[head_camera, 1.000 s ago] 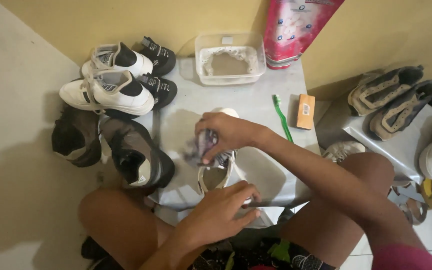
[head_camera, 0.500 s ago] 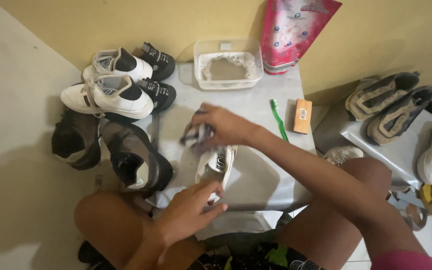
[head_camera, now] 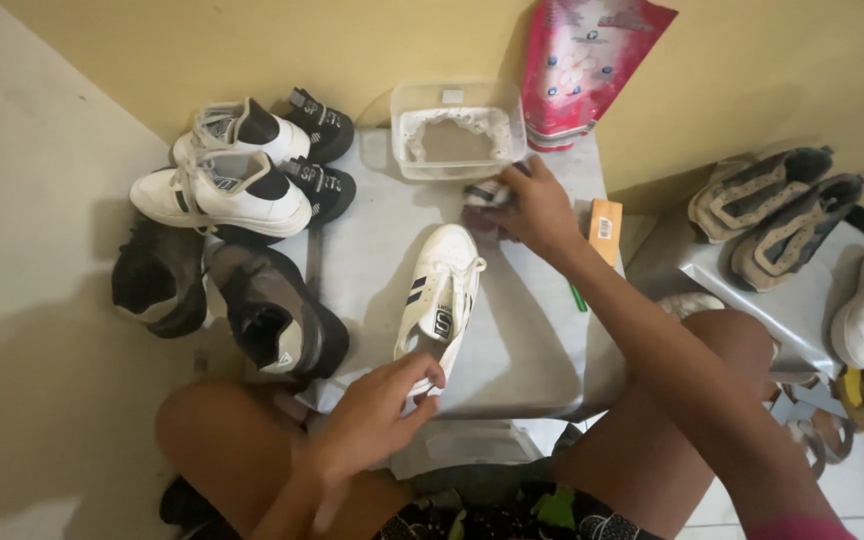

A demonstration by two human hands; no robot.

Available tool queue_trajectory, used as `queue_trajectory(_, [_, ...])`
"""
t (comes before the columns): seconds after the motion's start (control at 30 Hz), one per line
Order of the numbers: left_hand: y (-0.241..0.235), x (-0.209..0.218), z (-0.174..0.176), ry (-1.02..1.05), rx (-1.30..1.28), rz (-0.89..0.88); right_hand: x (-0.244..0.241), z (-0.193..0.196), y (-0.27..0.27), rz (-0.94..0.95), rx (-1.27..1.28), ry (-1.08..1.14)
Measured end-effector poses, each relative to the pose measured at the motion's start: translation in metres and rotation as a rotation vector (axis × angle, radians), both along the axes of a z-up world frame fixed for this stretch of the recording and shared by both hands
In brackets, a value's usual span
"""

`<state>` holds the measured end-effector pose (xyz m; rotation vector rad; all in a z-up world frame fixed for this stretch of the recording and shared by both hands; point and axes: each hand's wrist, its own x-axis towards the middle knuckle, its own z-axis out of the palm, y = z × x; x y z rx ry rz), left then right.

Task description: The person cleans a white sneaker by hand, using a cloth and a toothbrush. They wipe the shoe's surface, dip the cloth into a container of soapy water, and scrub the shoe with the toothbrush. The person also handles the shoelaces, pulling them and adjusting them throughout the process.

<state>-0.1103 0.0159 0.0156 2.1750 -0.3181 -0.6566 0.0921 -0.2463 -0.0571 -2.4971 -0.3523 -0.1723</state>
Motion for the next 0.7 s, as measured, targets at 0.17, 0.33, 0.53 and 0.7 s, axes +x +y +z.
queue_trajectory(0.17, [0.017,0.005,-0.025,-0.128,0.112,0.038,-0.038,-0.004,-0.011,-0.028,0.155,-0.067])
queue_trajectory(0.33, [0.016,0.002,-0.036,-0.147,0.206,0.065,-0.058,-0.046,-0.017,0.029,-0.134,-0.061])
queue_trajectory(0.53, [-0.003,0.008,-0.049,-0.239,0.163,0.063,-0.092,-0.049,-0.029,-0.194,-0.102,-0.025])
queue_trajectory(0.7, [-0.015,0.019,-0.023,-0.228,-0.046,0.041,-0.091,-0.034,-0.036,-0.055,-0.287,0.101])
